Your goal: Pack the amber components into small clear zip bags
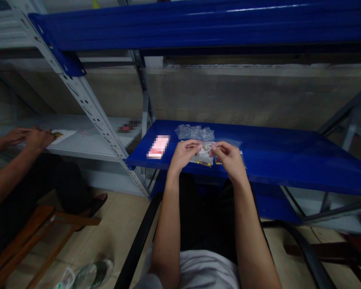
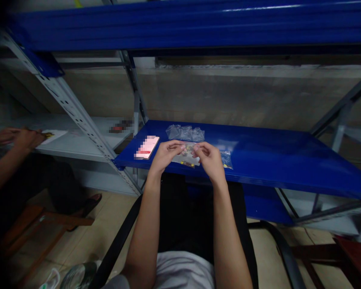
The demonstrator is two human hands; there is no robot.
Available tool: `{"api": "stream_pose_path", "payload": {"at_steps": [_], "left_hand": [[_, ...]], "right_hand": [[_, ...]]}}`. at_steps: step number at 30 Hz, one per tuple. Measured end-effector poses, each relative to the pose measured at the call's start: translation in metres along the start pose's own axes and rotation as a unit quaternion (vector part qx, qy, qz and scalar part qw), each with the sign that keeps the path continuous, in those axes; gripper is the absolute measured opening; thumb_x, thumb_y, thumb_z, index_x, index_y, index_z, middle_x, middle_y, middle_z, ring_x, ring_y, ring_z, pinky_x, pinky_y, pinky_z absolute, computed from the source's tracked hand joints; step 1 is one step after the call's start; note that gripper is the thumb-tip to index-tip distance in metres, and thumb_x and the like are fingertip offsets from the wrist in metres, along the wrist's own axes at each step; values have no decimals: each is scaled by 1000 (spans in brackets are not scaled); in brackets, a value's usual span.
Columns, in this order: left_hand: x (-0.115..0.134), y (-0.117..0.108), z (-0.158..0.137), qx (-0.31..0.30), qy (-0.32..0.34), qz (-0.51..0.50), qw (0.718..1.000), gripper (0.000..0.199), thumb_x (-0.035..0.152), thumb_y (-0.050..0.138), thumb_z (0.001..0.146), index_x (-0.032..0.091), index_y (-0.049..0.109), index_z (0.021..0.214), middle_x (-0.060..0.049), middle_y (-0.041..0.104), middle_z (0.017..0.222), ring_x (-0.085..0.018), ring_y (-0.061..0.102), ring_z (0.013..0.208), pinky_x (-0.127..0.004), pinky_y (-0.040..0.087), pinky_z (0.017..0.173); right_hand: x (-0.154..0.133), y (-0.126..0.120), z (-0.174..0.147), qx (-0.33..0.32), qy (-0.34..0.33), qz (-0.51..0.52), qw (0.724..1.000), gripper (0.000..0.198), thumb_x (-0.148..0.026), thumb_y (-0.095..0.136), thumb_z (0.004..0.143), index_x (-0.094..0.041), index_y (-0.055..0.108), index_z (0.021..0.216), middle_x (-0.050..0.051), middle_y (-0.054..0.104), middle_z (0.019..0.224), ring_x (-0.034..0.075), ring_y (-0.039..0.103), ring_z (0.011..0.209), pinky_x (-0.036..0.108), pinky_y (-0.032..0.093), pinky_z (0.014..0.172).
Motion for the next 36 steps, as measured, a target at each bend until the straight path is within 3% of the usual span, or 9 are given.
{"api": "stream_pose_path", "payload": {"at_steps": [13, 23, 31, 36], "left_hand": [[5, 0, -3, -2, -1, 0, 1000, 26, 34, 79, 86, 16, 80, 104, -7, 79, 90, -22, 74, 88, -32, 57, 80], [10, 1, -1, 13, 20, -10, 1000, 29, 44, 81, 85, 16, 79, 93, -4, 75, 80, -16, 67, 74, -26, 51, 69], [17, 3, -3, 31, 38, 2, 999, 25, 42, 81, 84, 17, 77, 86, -1, 69, 73, -14, 61, 67, -25, 46, 64], [22, 5, -4, 35, 51, 11, 998, 22, 38, 80, 84, 17, 75, 81, 0, 67, 69, -12, 57, 63, -24, 42, 62]], "right_hand": [[-14, 1, -4, 9, -20, 6, 1000, 31, -52, 76, 85, -21, 71, 89, 5, 74, 75, 20, 70, 68, 27, 44, 51], [-19, -8, -4, 33, -75, -40, 996, 25, -44, 74, 89, -20, 72, 82, 2, 71, 68, 16, 65, 64, 29, 48, 63], [-14, 3, -4, -8, -27, 17, 999, 32, -52, 75, 87, -21, 68, 93, 3, 72, 78, 17, 67, 69, 26, 42, 53], [-15, 5, -3, -11, -36, 20, 999, 33, -52, 78, 85, -20, 68, 89, 2, 69, 75, 16, 66, 67, 26, 46, 57]]}}
Point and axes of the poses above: each hand's wrist, its own z-axis towards the middle knuckle, its own y-axis out of the palm, x = y × z, the point moved 9 cm from there along z, towards the middle knuckle
